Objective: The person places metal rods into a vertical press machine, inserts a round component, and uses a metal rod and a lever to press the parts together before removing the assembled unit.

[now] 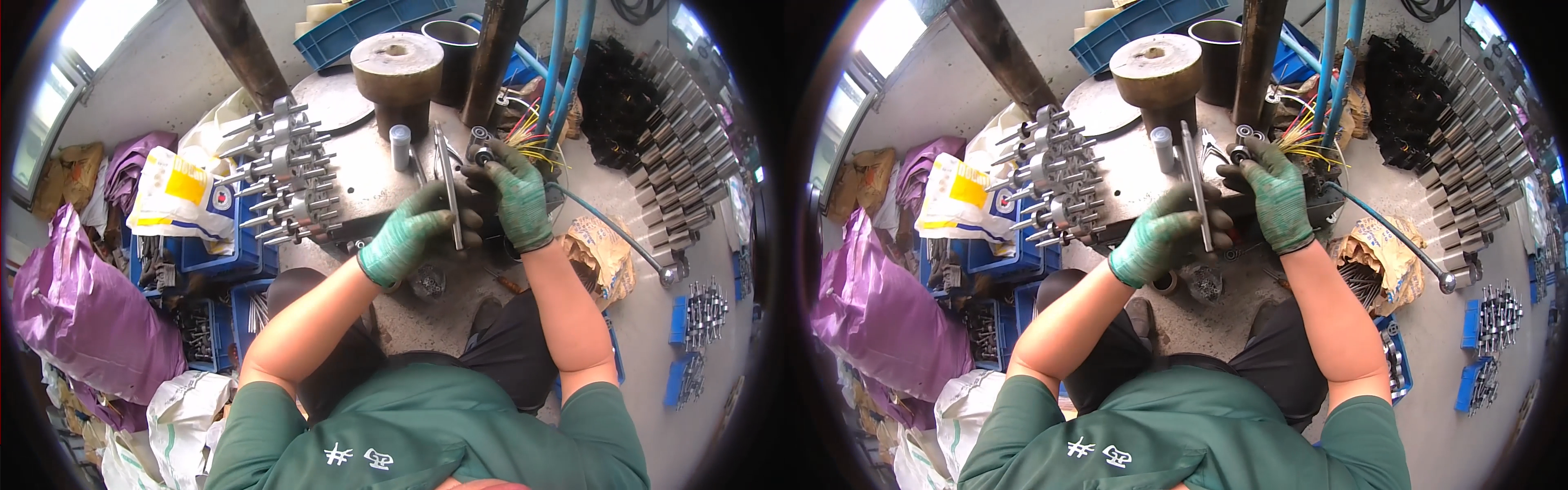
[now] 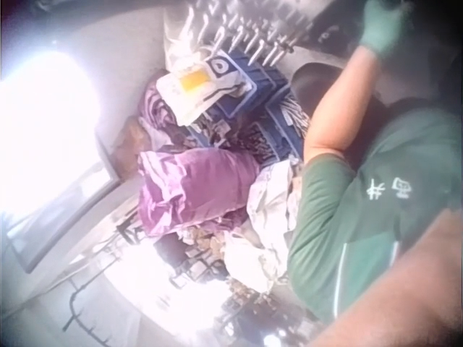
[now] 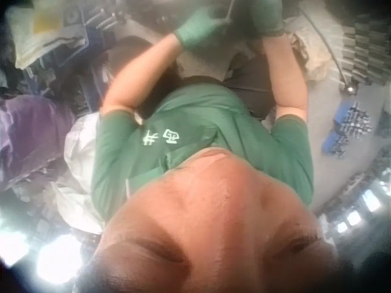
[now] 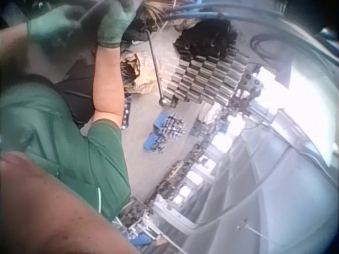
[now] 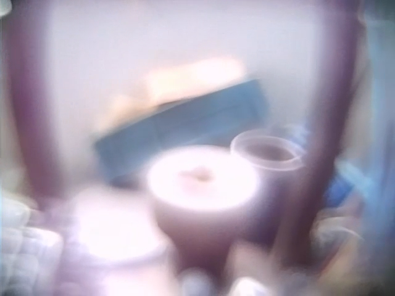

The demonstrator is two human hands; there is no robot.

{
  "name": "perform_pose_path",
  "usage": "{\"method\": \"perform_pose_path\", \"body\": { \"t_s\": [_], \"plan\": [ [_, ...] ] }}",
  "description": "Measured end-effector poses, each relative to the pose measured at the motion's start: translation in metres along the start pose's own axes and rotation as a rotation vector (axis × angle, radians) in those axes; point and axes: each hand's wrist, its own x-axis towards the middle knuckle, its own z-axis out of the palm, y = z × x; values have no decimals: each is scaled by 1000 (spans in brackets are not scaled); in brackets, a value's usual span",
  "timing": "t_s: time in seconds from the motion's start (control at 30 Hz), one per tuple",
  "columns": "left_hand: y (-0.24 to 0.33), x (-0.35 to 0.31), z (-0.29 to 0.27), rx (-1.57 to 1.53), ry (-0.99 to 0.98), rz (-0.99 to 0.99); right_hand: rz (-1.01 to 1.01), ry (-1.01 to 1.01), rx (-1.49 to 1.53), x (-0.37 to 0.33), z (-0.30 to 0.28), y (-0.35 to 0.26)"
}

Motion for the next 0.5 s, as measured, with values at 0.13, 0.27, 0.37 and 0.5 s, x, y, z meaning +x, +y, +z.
{"method": "perform_pose_path", "body": {
  "t_s": [0.13, 0.27, 0.37, 0.5],
  "plan": [
    [-51, 18, -22, 277, -31, 34, -15, -26, -103, 0, -4, 5],
    [-56, 12, -13, 454, 94, -52, 21, -42, -91, -4, -6, 14],
    [-51, 13, -12, 460, 131, -119, 54, -43, -19, -7, 5, 7],
    [-53, 12, -20, 482, 146, -113, 90, -38, -35, -6, 11, 5]
  ]
}}
